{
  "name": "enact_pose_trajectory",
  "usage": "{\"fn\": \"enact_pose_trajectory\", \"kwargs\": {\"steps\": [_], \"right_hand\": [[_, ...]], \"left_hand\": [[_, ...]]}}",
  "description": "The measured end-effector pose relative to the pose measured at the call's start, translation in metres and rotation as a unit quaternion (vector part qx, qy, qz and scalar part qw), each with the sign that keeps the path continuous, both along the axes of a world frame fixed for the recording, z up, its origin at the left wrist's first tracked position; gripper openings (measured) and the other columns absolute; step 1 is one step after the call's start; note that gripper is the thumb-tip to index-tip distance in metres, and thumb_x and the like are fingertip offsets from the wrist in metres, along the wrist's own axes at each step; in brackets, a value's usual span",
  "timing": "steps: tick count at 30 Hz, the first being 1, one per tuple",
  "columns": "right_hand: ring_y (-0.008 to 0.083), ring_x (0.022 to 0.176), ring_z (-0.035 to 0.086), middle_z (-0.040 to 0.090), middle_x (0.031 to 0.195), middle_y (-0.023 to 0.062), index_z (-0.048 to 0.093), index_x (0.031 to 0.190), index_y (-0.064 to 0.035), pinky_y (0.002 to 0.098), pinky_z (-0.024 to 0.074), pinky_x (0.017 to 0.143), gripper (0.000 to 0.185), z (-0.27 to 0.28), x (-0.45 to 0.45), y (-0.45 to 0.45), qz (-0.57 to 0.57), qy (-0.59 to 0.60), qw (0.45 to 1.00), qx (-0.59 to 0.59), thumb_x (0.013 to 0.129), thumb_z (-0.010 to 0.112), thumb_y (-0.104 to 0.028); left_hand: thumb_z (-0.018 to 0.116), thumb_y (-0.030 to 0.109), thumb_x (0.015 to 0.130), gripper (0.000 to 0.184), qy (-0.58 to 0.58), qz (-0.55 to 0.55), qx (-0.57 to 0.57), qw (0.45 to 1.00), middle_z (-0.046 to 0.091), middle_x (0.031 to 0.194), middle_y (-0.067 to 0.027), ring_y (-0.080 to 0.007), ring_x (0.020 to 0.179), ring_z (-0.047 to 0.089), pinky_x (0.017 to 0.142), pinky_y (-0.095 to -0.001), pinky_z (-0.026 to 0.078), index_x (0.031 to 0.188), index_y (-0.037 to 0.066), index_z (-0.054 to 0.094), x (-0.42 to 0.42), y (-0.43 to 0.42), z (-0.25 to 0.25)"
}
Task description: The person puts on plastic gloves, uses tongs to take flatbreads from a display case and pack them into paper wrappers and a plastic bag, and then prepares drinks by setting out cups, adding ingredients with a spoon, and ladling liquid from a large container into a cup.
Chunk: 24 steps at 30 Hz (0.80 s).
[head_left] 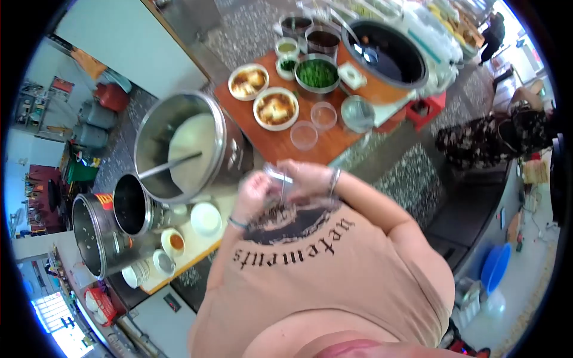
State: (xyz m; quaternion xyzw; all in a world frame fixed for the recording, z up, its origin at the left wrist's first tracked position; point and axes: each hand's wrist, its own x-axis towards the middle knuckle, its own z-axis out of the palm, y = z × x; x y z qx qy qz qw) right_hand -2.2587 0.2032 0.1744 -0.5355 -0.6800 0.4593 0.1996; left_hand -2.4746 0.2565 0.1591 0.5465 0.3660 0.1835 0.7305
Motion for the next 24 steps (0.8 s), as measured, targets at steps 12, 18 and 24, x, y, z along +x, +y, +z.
{"fn": "enact_pose_trajectory", "kwargs": {"steps": [12,18,24], "right_hand": [[0.0345,0.096,0.058,0.059,0.099,0.0184,0.062,0.081,-0.0021,0.0392,0.0483,0.083,0.030,-0.092,0.132,-0.059,-0.393,-0.165,0.900,0.086,0.074,0.075,-0.029],[0.0316,0.102,0.058,0.062,0.108,0.0113,0.064,0.083,-0.0066,0.0399,0.0485,0.087,0.017,-0.170,0.119,-0.039,-0.359,-0.260,0.874,0.198,0.076,0.069,-0.021],[0.0341,0.114,0.051,0.060,0.115,0.0093,0.066,0.088,-0.0101,0.0476,0.0421,0.094,0.016,-0.172,0.114,-0.022,-0.351,-0.319,0.861,0.184,0.078,0.067,-0.023]], "left_hand": [[0.047,0.015,0.098,0.018,0.104,0.062,0.099,0.988,0.067,0.095,-0.0123,-0.0166,0.087,0.063,0.084,-0.0300,0.050,0.105,0.000,0.054,-0.019,0.003,-0.031],[0.047,0.011,0.098,0.017,0.139,0.020,0.177,0.974,0.066,0.095,-0.0107,-0.0140,0.088,0.062,0.084,-0.0282,0.048,0.105,-0.003,0.054,0.003,-0.007,-0.031],[0.046,0.008,0.097,0.019,0.167,0.000,0.171,0.971,0.067,0.097,-0.0121,-0.0142,0.089,0.063,0.083,-0.0280,0.049,0.109,-0.004,0.052,0.006,-0.011,-0.034]]}}
